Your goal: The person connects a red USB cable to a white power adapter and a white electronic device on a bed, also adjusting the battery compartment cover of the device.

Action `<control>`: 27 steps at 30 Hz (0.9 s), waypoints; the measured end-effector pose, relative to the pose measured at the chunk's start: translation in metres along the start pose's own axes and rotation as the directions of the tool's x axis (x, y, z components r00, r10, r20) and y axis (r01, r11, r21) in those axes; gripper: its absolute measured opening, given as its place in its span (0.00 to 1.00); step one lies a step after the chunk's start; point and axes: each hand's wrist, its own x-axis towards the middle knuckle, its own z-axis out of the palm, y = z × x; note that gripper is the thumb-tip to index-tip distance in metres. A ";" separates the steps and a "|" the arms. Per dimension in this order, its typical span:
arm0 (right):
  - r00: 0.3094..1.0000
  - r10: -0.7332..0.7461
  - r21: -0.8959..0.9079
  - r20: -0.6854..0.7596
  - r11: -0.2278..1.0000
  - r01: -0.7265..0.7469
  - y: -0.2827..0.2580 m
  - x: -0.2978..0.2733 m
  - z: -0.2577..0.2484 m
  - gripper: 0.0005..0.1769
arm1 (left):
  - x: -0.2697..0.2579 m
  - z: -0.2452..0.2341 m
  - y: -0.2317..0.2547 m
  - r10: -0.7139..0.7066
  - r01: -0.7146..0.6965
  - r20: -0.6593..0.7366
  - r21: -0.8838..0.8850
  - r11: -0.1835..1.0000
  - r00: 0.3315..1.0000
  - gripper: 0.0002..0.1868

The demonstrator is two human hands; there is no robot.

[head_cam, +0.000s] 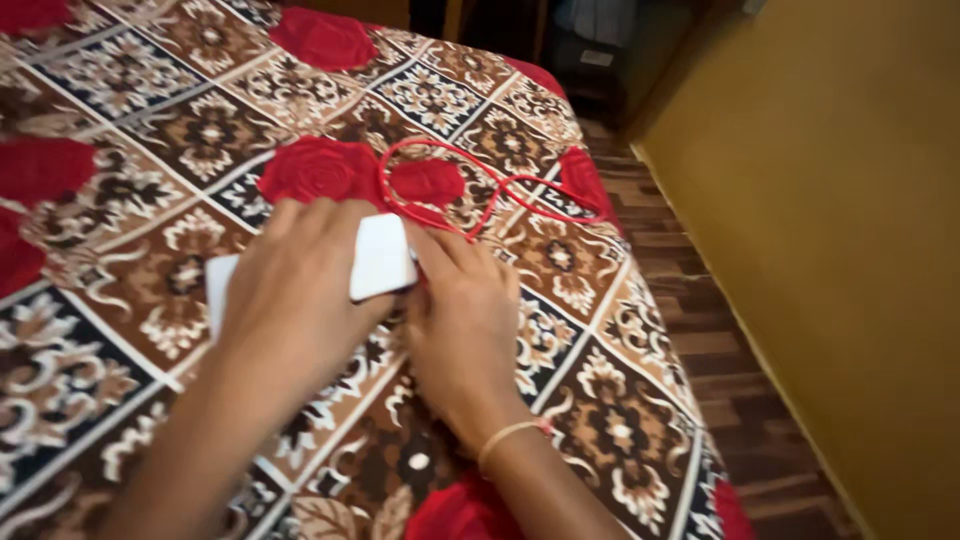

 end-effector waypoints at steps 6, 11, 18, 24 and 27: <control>0.998 0.056 0.048 0.005 0.997 -0.056 -0.005 0.003 -0.004 0.17 | -0.007 0.005 -0.008 0.046 -0.070 -0.339 -0.059 0.996 0.940 0.34; 0.991 0.119 -0.088 0.053 0.990 -0.114 -0.013 0.004 -0.005 0.15 | -0.001 0.006 -0.023 0.044 -0.066 -0.266 -0.072 0.995 0.963 0.39; 0.879 0.468 -0.105 -0.093 0.873 -0.476 0.024 -0.012 -0.051 0.12 | 0.012 -0.003 -0.047 -0.269 0.227 -0.078 -0.347 0.910 0.960 0.40; 0.993 0.081 -0.143 0.080 0.987 -0.069 0.025 -0.015 -0.051 0.23 | 0.006 -0.025 -0.025 -0.306 0.300 -0.001 -0.186 0.936 0.952 0.46; 0.997 -0.050 -0.241 0.054 0.969 0.061 0.026 -0.007 -0.045 0.30 | -0.004 -0.040 -0.014 -0.554 0.536 0.169 0.143 0.832 0.815 0.52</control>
